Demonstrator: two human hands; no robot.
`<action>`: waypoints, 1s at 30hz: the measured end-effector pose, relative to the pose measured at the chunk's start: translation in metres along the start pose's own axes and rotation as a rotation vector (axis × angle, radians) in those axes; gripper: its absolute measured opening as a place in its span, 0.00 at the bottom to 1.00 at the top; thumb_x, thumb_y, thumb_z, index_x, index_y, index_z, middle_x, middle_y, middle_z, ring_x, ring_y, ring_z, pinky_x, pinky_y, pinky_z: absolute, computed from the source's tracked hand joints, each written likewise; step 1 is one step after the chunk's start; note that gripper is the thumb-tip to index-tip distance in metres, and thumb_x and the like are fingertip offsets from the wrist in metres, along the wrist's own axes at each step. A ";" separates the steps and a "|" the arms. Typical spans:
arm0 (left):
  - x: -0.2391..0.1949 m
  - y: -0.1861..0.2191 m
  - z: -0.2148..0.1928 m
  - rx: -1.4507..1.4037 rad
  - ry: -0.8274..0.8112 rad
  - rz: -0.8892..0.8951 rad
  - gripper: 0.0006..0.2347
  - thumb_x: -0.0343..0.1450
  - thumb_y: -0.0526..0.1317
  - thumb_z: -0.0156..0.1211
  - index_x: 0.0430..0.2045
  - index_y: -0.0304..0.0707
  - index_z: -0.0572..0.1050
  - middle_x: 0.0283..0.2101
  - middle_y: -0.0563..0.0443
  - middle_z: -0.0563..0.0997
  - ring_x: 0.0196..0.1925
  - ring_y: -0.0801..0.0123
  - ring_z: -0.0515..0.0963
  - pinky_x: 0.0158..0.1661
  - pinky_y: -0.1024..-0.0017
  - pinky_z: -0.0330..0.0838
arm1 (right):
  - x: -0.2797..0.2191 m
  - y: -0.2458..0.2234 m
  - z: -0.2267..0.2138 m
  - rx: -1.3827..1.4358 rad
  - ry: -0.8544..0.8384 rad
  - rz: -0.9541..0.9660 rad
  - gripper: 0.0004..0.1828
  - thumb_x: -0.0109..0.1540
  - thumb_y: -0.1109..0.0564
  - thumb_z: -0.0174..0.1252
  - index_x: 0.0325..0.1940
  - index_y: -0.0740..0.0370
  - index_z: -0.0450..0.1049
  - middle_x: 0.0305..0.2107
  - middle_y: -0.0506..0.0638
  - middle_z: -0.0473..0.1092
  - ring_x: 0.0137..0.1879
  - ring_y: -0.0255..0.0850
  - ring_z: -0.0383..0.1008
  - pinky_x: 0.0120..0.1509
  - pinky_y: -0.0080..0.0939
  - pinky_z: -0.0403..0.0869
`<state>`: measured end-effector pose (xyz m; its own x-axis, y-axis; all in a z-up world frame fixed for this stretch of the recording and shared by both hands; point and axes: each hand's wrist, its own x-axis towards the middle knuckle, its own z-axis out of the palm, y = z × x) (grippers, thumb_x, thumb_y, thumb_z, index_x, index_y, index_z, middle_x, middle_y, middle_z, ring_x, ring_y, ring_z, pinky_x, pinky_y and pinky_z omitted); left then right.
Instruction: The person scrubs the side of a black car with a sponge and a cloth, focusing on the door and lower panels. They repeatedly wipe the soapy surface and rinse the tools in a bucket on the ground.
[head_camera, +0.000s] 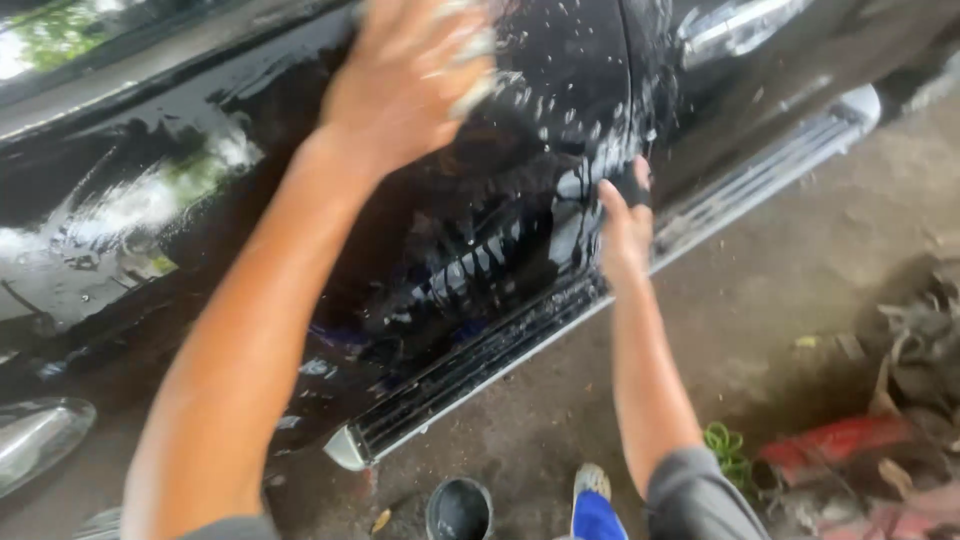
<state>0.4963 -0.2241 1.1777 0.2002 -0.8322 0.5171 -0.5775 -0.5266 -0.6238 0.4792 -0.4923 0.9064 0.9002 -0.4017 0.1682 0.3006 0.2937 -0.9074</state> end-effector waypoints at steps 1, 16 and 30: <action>-0.024 0.005 -0.013 -0.015 0.006 0.014 0.12 0.66 0.40 0.68 0.42 0.45 0.82 0.59 0.50 0.76 0.67 0.56 0.69 0.64 0.50 0.63 | -0.036 0.014 0.017 -0.002 0.022 0.000 0.41 0.67 0.58 0.59 0.82 0.67 0.51 0.71 0.60 0.60 0.71 0.47 0.62 0.77 0.44 0.59; -0.055 0.010 -0.052 0.046 -0.053 -0.152 0.16 0.65 0.44 0.74 0.45 0.46 0.82 0.59 0.47 0.76 0.68 0.51 0.69 0.63 0.44 0.67 | -0.008 0.028 0.038 -0.717 0.044 -0.635 0.35 0.76 0.48 0.42 0.83 0.64 0.41 0.80 0.63 0.39 0.87 0.56 0.36 0.89 0.55 0.39; -0.051 0.011 -0.044 0.105 -0.066 -0.178 0.12 0.70 0.42 0.71 0.45 0.45 0.82 0.58 0.47 0.78 0.67 0.49 0.72 0.63 0.46 0.70 | 0.018 -0.029 0.049 -0.650 -0.138 -0.783 0.31 0.77 0.55 0.42 0.81 0.70 0.45 0.79 0.68 0.40 0.86 0.63 0.38 0.89 0.57 0.42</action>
<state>0.4448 -0.1794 1.1700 0.3448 -0.7320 0.5876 -0.4437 -0.6787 -0.5852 0.5020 -0.4661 0.9549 0.5658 -0.1631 0.8082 0.6273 -0.5509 -0.5504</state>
